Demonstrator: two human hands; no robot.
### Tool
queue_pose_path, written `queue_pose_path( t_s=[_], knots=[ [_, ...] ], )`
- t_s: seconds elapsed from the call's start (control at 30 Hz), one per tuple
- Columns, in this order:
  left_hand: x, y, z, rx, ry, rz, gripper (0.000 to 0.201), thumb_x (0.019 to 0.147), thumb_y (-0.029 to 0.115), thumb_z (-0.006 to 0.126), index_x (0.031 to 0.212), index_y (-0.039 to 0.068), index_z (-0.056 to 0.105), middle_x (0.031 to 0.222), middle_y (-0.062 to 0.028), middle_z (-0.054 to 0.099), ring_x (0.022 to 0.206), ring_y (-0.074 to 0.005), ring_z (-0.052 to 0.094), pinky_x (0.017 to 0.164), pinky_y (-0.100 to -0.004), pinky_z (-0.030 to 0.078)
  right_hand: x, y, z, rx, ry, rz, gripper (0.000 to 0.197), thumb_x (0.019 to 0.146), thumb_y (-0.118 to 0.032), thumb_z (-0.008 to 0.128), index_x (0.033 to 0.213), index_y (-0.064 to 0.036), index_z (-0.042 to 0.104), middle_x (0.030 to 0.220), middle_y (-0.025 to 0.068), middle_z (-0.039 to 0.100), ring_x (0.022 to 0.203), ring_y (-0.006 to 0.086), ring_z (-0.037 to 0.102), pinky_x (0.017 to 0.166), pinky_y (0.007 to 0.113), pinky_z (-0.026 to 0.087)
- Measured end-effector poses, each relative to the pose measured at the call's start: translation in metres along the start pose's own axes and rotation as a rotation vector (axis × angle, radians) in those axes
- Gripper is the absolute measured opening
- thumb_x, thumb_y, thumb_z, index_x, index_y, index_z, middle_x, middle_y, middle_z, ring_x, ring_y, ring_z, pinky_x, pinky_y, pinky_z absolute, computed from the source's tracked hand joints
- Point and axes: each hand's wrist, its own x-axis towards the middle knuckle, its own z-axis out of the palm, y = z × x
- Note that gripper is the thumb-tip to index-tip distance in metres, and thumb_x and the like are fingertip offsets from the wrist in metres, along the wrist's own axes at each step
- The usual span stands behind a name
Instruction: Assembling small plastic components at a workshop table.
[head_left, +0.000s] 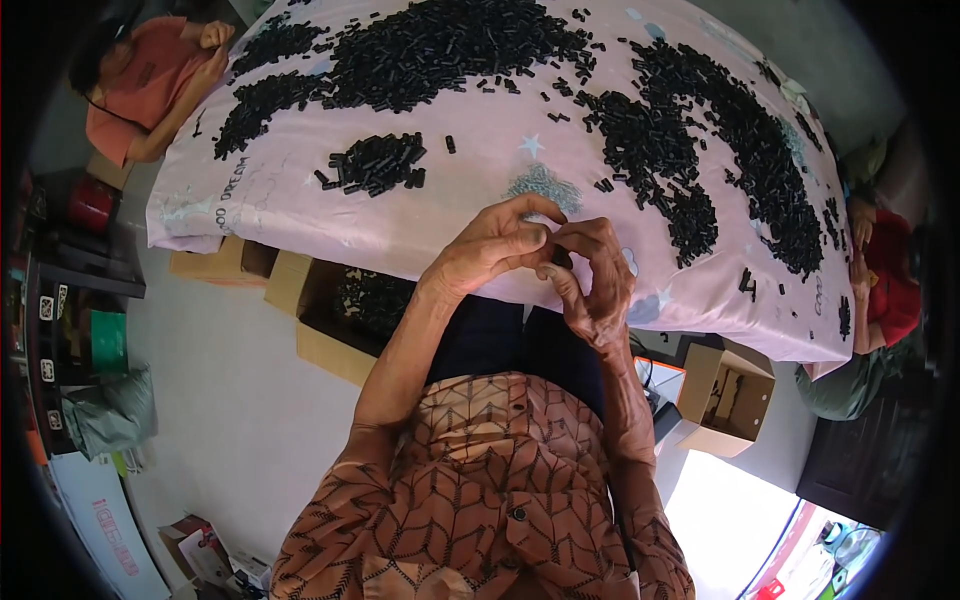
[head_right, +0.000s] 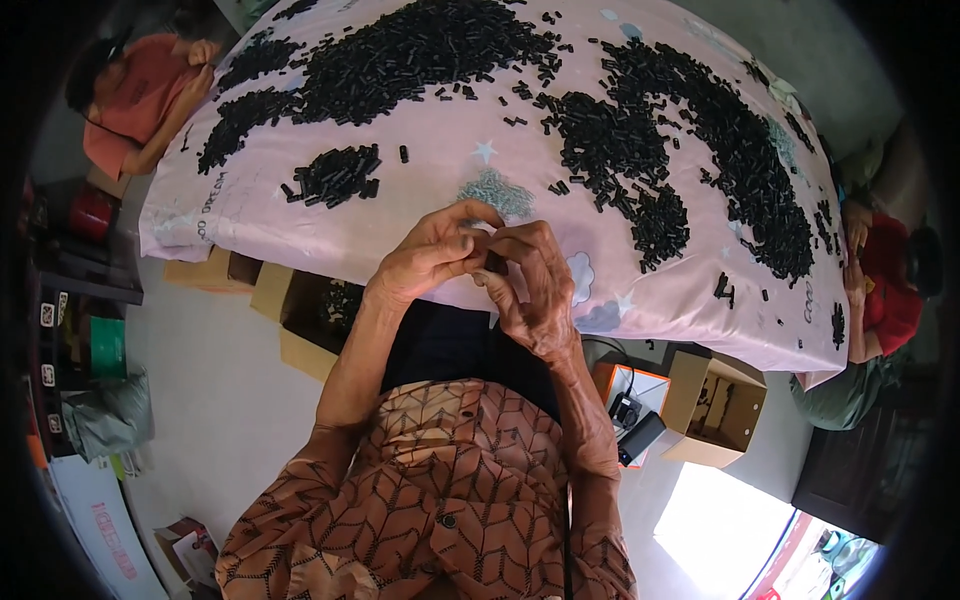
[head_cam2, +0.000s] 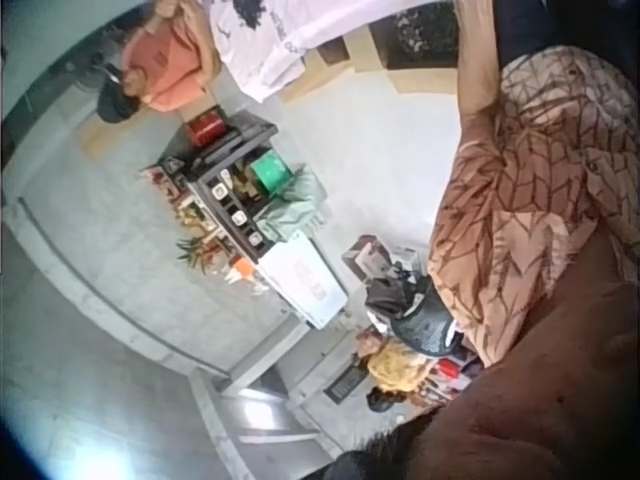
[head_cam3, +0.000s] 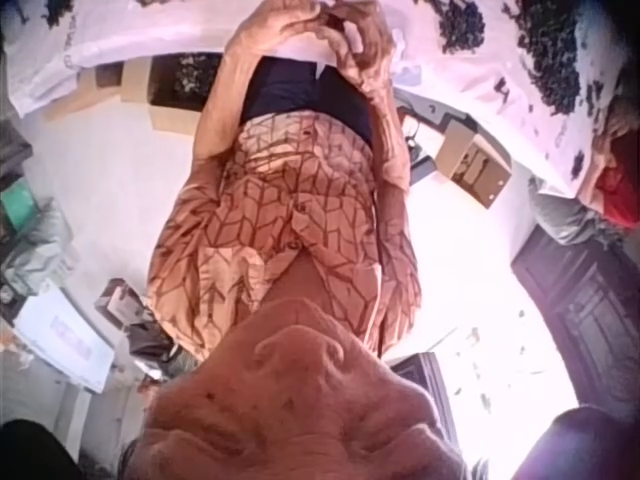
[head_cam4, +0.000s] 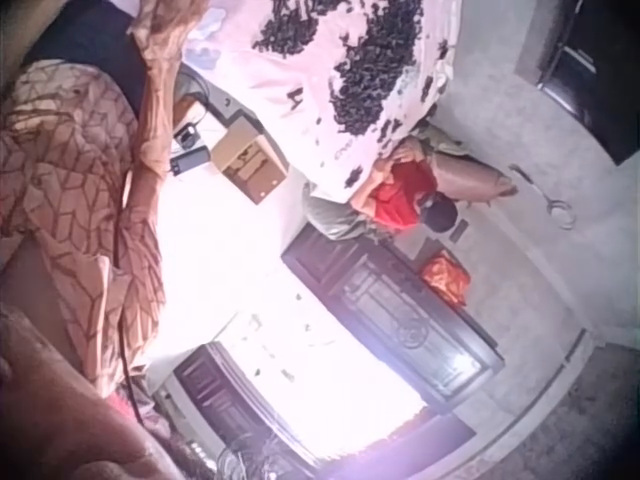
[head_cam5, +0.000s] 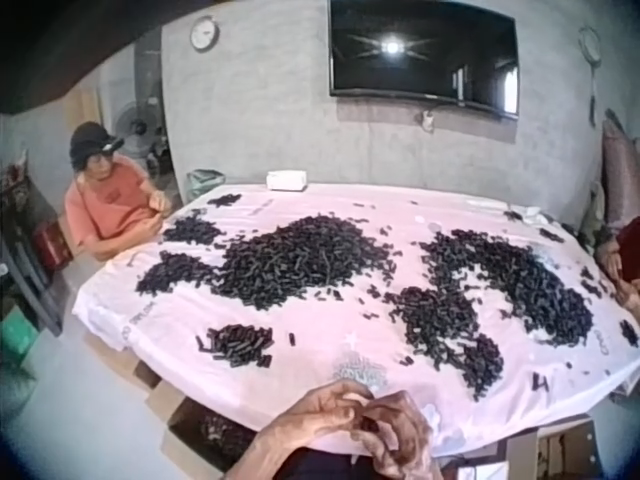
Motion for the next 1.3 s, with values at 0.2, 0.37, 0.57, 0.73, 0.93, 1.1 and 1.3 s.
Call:
queue_pose_path(
  t_s=[0.2,0.37,0.57,0.73,0.93,1.1,1.3],
  knots=[
    [0.003,-0.007,-0.009,-0.013,-0.071,0.061,0.040,0.088,0.006,0.065,0.123,-0.001,0.047,0.099,-0.0102,0.065,0.081,-0.0104,0.059,0.071,-0.0221,0.049,-0.001,-0.003,-0.001,0.014,0.004,0.049,0.031,0.075,-0.005,0.075,0.101,0.0010,0.059,0.099,0.0146,0.062,0.087,0.0303,0.060,0.074,0.037,0.051],
    [0.003,-0.008,-0.008,-0.017,-0.034,0.086,0.039,0.082,-0.007,0.065,0.119,-0.002,0.051,0.091,-0.0094,0.068,0.085,-0.0133,0.065,0.075,-0.0239,0.053,0.000,-0.003,-0.002,0.054,0.011,0.058,0.030,0.075,-0.007,0.076,0.100,0.0018,0.062,0.101,0.0146,0.063,0.090,0.0297,0.061,0.076,0.038,0.051],
    [0.002,-0.009,-0.008,-0.048,-0.053,0.119,0.035,0.082,-0.007,0.064,0.115,-0.001,0.055,0.093,-0.0083,0.068,0.084,-0.0144,0.065,0.075,-0.0249,0.053,0.000,-0.005,-0.005,0.111,0.015,0.074,0.034,0.073,-0.008,0.078,0.101,0.0025,0.062,0.101,0.0148,0.063,0.089,0.0290,0.061,0.076,0.038,0.051],
    [-0.004,-0.005,-0.002,0.007,0.096,0.212,0.023,0.082,-0.006,0.064,0.104,0.000,0.061,0.094,-0.0090,0.068,0.082,-0.0147,0.064,0.071,-0.0240,0.052,-0.007,0.016,-0.023,0.007,0.166,0.200,0.024,0.081,-0.005,0.069,0.102,0.0030,0.063,0.100,0.0143,0.064,0.083,0.0211,0.061,0.075,0.030,0.050],
    [-0.031,0.030,-0.012,0.587,0.655,0.563,0.019,0.082,-0.005,0.066,0.100,0.002,0.066,0.091,-0.0059,0.067,0.080,-0.0094,0.061,0.071,-0.0213,0.049,-0.015,0.028,-0.034,0.091,0.391,0.452,0.012,0.090,-0.007,0.061,0.095,0.0035,0.064,0.089,0.0073,0.063,0.068,0.0099,0.057,0.060,0.023,0.045],
    [-0.043,0.047,-0.048,1.143,1.013,0.761,0.018,0.075,-0.006,0.070,0.092,0.001,0.068,0.086,-0.0050,0.062,0.074,-0.0137,0.058,0.067,-0.0246,0.047,-0.014,0.027,-0.030,0.108,0.375,0.519,0.011,0.091,-0.008,0.061,0.094,0.0032,0.064,0.083,0.0045,0.061,0.067,0.0086,0.054,0.060,0.022,0.044],
    [-0.028,0.053,-0.053,1.577,1.027,0.701,0.020,0.072,-0.006,0.068,0.090,0.002,0.066,0.083,-0.0109,0.060,0.083,-0.0288,0.054,0.073,-0.0375,0.046,-0.016,0.021,-0.031,0.108,0.312,0.629,0.010,0.092,-0.009,0.062,0.092,0.0015,0.063,0.077,0.0013,0.058,0.061,0.0058,0.049,0.051,0.021,0.038]
  ],
)
